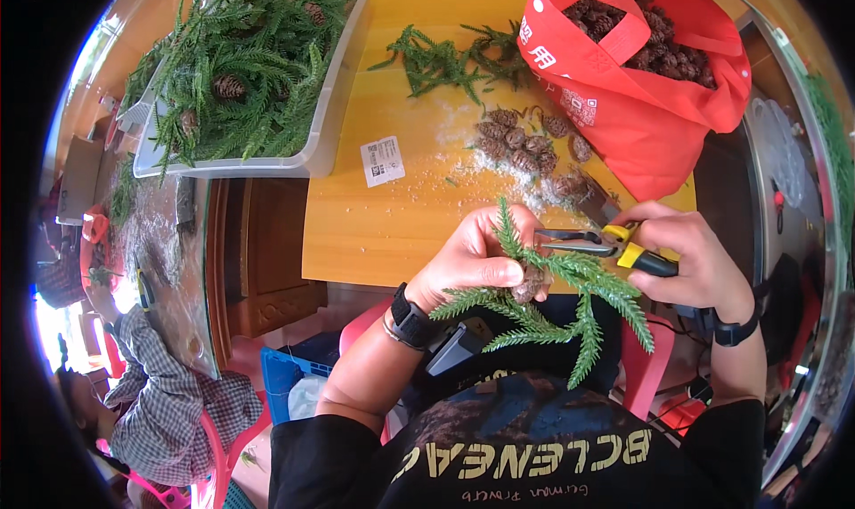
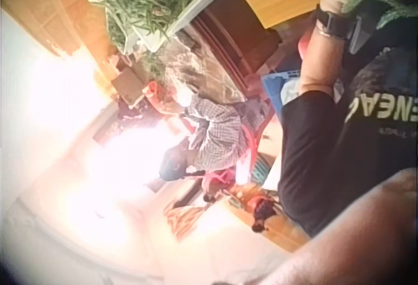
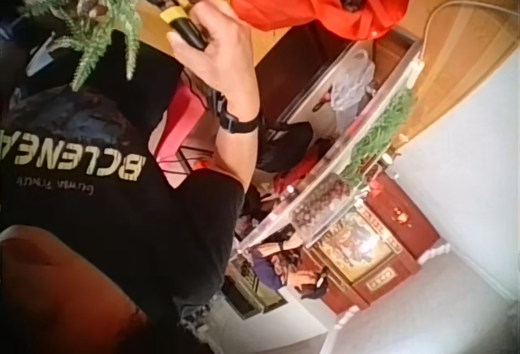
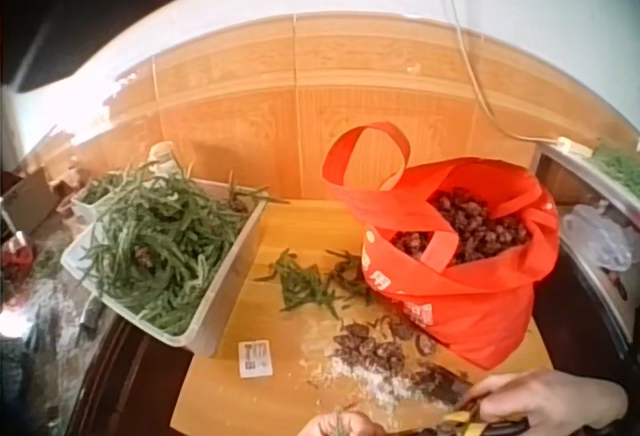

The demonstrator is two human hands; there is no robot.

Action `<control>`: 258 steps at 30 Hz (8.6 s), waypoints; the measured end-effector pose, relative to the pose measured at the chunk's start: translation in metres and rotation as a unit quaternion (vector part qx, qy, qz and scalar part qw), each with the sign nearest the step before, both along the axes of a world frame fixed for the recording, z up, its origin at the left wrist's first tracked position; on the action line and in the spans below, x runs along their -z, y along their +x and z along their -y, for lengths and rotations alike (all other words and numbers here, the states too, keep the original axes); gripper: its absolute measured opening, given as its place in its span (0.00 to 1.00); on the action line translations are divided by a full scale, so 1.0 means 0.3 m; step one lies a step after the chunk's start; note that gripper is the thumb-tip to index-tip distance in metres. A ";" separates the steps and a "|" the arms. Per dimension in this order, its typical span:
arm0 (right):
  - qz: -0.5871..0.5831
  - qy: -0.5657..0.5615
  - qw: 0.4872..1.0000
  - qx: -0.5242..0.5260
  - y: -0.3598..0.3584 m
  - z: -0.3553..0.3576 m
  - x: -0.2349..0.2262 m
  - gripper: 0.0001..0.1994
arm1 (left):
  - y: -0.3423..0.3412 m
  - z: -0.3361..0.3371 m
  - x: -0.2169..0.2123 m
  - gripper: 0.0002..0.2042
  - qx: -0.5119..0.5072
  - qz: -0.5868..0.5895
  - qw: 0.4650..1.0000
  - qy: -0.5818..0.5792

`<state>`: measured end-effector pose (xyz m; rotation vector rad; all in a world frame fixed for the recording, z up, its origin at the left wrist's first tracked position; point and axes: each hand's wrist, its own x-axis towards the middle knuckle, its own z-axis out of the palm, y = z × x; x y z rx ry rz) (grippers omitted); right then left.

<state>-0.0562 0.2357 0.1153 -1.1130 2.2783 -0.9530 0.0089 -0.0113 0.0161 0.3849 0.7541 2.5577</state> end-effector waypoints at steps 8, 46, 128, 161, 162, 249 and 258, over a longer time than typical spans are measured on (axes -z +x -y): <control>-0.025 -0.009 1.000 0.000 0.007 0.040 -0.007 0.11 | 0.008 -0.007 -0.035 0.20 -0.026 0.066 0.997 -0.037; 0.039 0.063 0.965 0.252 0.028 -0.057 0.037 0.07 | -0.021 -0.024 -0.036 0.10 -0.197 -0.010 0.951 -0.238; 0.094 -0.133 0.979 0.119 0.018 0.142 0.109 0.23 | -0.017 -0.092 0.000 0.22 -0.137 -0.056 0.941 -0.304; -0.302 -0.028 0.949 -0.090 -0.031 0.144 -0.024 0.14 | -0.002 -0.092 -0.009 0.09 -0.127 0.003 0.965 -0.232; -0.317 -0.042 0.943 -0.095 -0.034 0.147 -0.022 0.12 | -0.003 -0.092 -0.008 0.09 -0.129 -0.012 0.962 -0.239; -0.381 -0.034 0.908 -0.173 -0.031 0.132 -0.034 0.09 | 0.004 -0.061 -0.056 0.09 0.025 0.094 0.983 -0.158; -0.181 0.072 0.980 -0.045 -0.022 0.115 -0.017 0.08 | -0.001 -0.094 -0.041 0.09 -0.252 -0.227 0.828 -0.448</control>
